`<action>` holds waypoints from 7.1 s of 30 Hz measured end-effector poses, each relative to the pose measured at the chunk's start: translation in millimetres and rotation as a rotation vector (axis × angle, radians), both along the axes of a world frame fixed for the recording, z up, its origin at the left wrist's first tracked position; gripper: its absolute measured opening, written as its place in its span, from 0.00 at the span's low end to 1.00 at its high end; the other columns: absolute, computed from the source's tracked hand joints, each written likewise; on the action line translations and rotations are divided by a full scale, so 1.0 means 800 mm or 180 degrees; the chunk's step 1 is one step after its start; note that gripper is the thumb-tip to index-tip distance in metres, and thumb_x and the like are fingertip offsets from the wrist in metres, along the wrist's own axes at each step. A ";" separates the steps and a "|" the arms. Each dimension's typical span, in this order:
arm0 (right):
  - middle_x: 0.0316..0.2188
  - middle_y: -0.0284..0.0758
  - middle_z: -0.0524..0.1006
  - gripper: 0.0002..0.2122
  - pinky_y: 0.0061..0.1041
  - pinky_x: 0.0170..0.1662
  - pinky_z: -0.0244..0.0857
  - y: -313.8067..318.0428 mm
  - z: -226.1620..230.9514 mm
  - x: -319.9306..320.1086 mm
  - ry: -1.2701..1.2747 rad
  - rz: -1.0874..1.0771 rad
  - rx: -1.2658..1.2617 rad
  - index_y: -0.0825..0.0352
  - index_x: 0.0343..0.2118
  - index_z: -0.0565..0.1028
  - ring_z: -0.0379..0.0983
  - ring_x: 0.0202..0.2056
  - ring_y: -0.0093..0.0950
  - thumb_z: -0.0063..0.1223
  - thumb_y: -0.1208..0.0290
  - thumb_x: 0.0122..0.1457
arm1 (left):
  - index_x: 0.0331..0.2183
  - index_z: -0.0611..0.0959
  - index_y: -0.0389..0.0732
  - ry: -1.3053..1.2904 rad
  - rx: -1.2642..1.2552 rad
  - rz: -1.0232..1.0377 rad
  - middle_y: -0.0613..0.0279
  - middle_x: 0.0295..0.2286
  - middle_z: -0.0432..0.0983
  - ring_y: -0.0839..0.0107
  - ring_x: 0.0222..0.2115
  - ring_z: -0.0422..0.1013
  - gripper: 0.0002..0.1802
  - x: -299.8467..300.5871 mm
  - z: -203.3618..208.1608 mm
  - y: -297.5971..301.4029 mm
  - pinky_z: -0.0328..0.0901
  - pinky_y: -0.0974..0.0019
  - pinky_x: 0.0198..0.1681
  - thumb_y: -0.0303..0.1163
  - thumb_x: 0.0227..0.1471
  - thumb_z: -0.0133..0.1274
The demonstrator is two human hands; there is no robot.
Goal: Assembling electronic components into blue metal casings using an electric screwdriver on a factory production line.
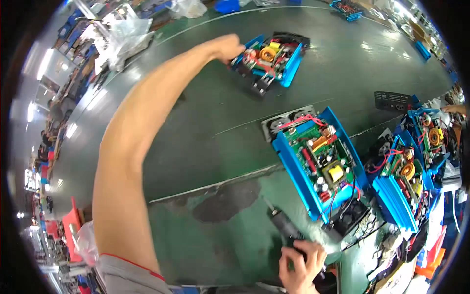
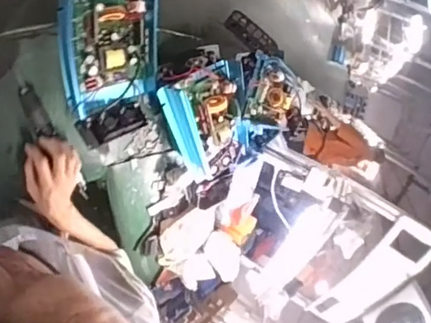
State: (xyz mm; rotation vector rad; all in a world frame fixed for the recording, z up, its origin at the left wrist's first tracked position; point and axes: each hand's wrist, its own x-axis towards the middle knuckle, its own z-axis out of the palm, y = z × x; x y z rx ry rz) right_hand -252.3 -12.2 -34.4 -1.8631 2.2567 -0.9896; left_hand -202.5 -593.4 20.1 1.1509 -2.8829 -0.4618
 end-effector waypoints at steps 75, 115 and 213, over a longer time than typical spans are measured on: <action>0.51 0.44 0.75 0.24 0.43 0.68 0.52 -0.242 0.011 0.279 0.0289 0.4556 0.0064 0.61 0.51 0.75 0.63 0.62 0.46 0.67 0.71 0.48 | 0.39 0.78 0.48 0.2374 -0.1980 0.0814 0.59 0.48 0.80 0.55 0.56 0.70 0.18 0.379 -0.095 0.702 0.53 0.40 0.64 0.29 0.44 0.65; 0.54 0.41 0.74 0.19 0.11 0.28 0.59 -0.001 -0.063 0.069 -0.1203 -0.0268 -0.0370 0.71 0.60 0.66 0.73 0.34 0.16 0.50 0.77 0.66 | 0.40 0.82 0.40 0.1434 -0.0057 0.1579 0.61 0.36 0.81 0.61 0.33 0.76 0.20 0.394 -0.082 0.728 0.72 0.62 0.36 0.25 0.41 0.67; 0.36 0.36 0.78 0.08 0.22 0.37 0.70 0.008 0.049 0.144 -0.1874 0.1904 0.1011 0.71 0.44 0.78 0.78 0.36 0.25 0.50 0.78 0.65 | 0.44 0.77 0.30 0.4495 0.2170 0.1972 0.52 0.36 0.80 0.65 0.36 0.79 0.12 0.359 -0.054 0.716 0.77 0.62 0.42 0.25 0.59 0.57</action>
